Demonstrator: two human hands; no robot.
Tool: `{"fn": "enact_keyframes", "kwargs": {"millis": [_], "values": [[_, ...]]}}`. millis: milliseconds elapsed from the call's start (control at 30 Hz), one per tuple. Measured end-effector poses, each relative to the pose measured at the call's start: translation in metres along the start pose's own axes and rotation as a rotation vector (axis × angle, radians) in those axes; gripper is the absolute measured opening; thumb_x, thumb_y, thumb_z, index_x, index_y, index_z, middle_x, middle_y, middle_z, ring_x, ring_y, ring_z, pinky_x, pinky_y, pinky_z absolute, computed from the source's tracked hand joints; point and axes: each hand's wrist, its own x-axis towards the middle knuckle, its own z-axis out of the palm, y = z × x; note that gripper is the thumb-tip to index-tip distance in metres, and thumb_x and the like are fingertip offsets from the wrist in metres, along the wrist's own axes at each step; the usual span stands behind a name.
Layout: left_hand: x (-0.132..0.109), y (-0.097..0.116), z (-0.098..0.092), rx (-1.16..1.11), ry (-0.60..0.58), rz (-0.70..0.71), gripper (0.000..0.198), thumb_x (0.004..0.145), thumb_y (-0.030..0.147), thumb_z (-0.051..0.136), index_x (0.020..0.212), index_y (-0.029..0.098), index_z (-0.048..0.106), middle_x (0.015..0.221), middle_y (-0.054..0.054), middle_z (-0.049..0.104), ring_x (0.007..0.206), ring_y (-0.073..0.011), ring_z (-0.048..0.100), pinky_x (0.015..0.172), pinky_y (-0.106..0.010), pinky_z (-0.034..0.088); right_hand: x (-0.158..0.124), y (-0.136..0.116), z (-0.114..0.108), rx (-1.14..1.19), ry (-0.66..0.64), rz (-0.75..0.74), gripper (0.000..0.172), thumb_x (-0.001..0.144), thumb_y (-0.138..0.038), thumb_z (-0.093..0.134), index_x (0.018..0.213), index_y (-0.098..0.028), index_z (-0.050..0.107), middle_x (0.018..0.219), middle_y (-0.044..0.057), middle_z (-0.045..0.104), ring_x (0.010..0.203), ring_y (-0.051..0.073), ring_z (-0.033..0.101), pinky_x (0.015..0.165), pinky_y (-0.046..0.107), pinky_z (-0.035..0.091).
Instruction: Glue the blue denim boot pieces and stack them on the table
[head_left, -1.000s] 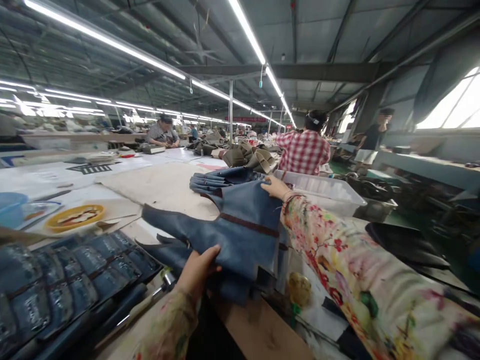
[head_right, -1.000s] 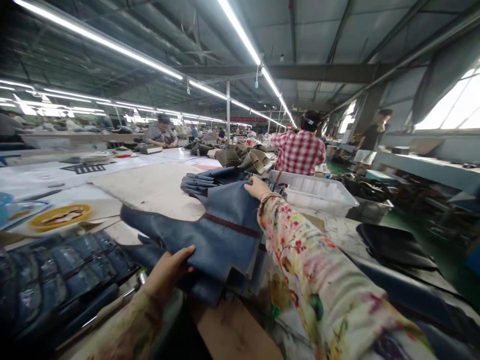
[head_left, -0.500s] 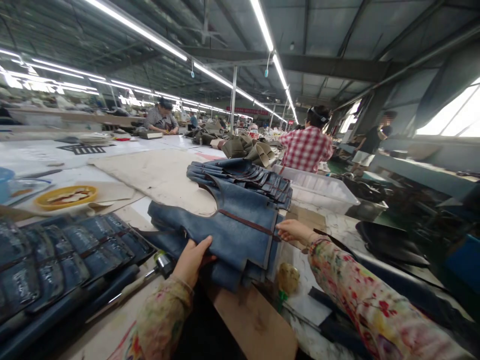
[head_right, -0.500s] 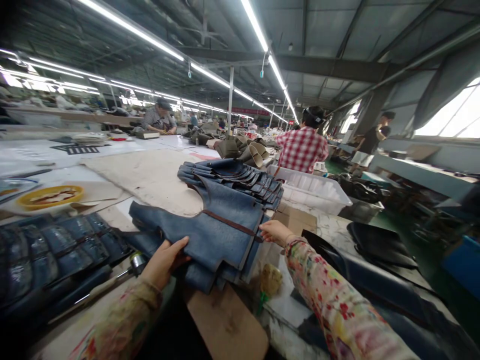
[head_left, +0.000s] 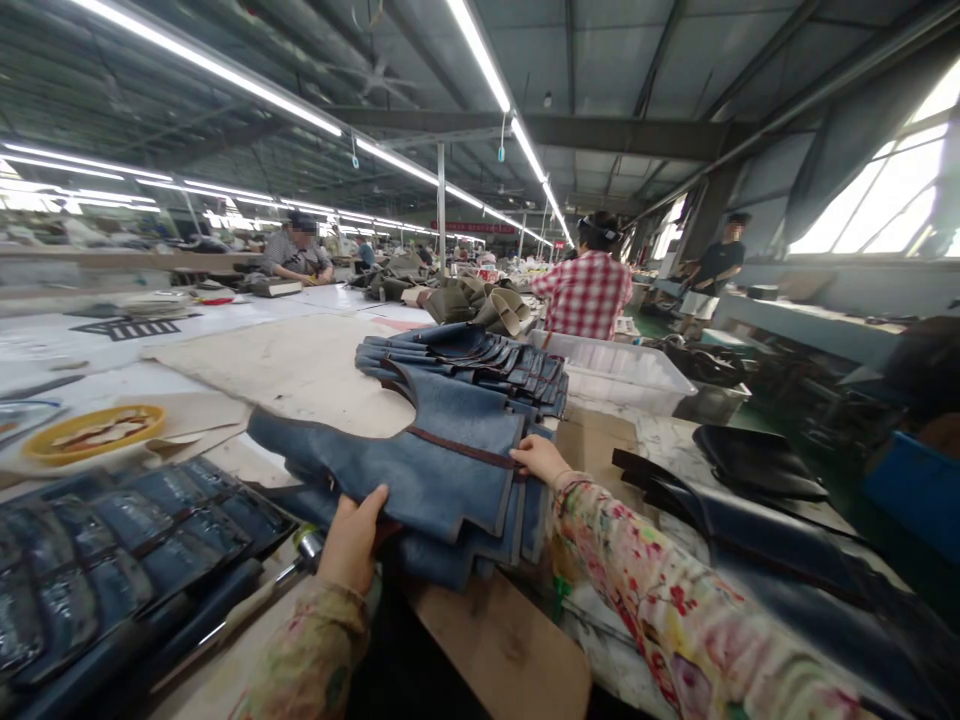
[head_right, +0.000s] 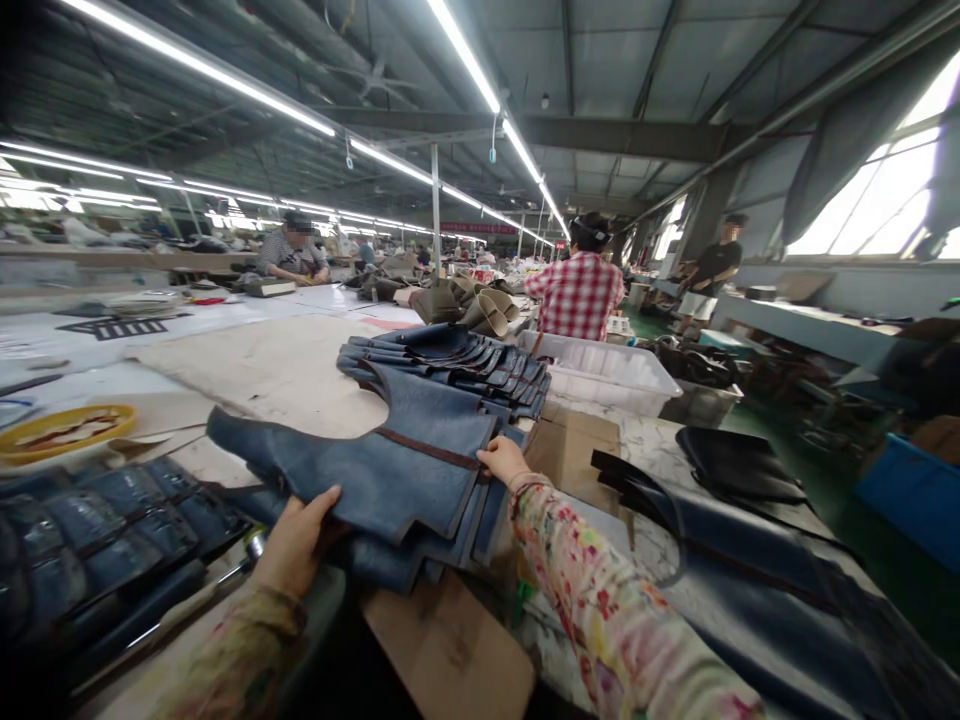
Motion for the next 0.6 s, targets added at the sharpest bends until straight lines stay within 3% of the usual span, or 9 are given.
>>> {"fn": "enact_keyframes", "kwargs": {"millis": [100,200,300,467,600], "values": [[-0.012,0.002,-0.003,0.017,-0.042,-0.082,0.032,0.079,0.029,0.059,0.108,0.017,0.052,0.121,-0.012,0.049,0.098,-0.0251,0.059,0.051,-0.023,0.054,0.002,-0.001,-0.004,-0.125,0.033,-0.025,0.018,0.082,-0.024,0.063,0.094,-0.012,0.057,0.084,0.001,0.061,0.068,0.01,0.058,0.065,0.025,0.05],[-0.036,-0.003,-0.012,0.055,-0.062,-0.179,0.042,0.085,0.033,0.051,0.124,0.024,0.037,0.11,-0.009,0.053,0.072,-0.0163,0.063,0.043,-0.021,0.049,0.005,0.001,-0.014,-0.205,0.002,0.008,0.023,0.084,-0.033,0.061,0.092,-0.012,0.057,0.077,0.001,0.061,0.063,0.009,0.057,0.062,0.025,0.049],[-0.06,-0.019,-0.022,0.103,-0.114,-0.288,0.04,0.085,0.038,0.052,0.119,0.02,0.041,0.098,-0.009,0.058,0.06,-0.0135,0.06,0.041,-0.019,0.045,0.01,0.005,-0.021,-0.241,-0.083,0.096,0.028,0.09,-0.039,0.051,0.087,-0.011,0.059,0.072,0.0,0.06,0.058,0.008,0.056,0.058,0.024,0.049],[-0.075,-0.044,-0.021,0.075,-0.186,-0.393,0.052,0.075,0.051,0.062,0.109,0.013,0.05,0.099,-0.013,0.062,0.066,-0.0149,0.061,0.047,-0.019,0.043,0.022,0.004,-0.019,-0.281,-0.146,0.184,0.028,0.091,-0.037,0.049,0.095,-0.011,0.058,0.084,0.003,0.06,0.068,0.009,0.058,0.061,0.025,0.051],[-0.062,-0.045,-0.013,0.002,-0.132,-0.317,0.061,0.061,0.056,0.071,0.101,0.014,0.053,0.092,-0.007,0.062,0.071,-0.0147,0.06,0.049,-0.018,0.042,0.024,0.001,-0.016,-0.306,-0.172,0.168,0.027,0.09,-0.036,0.051,0.094,-0.01,0.059,0.084,0.003,0.061,0.069,0.01,0.059,0.063,0.026,0.052]]}}
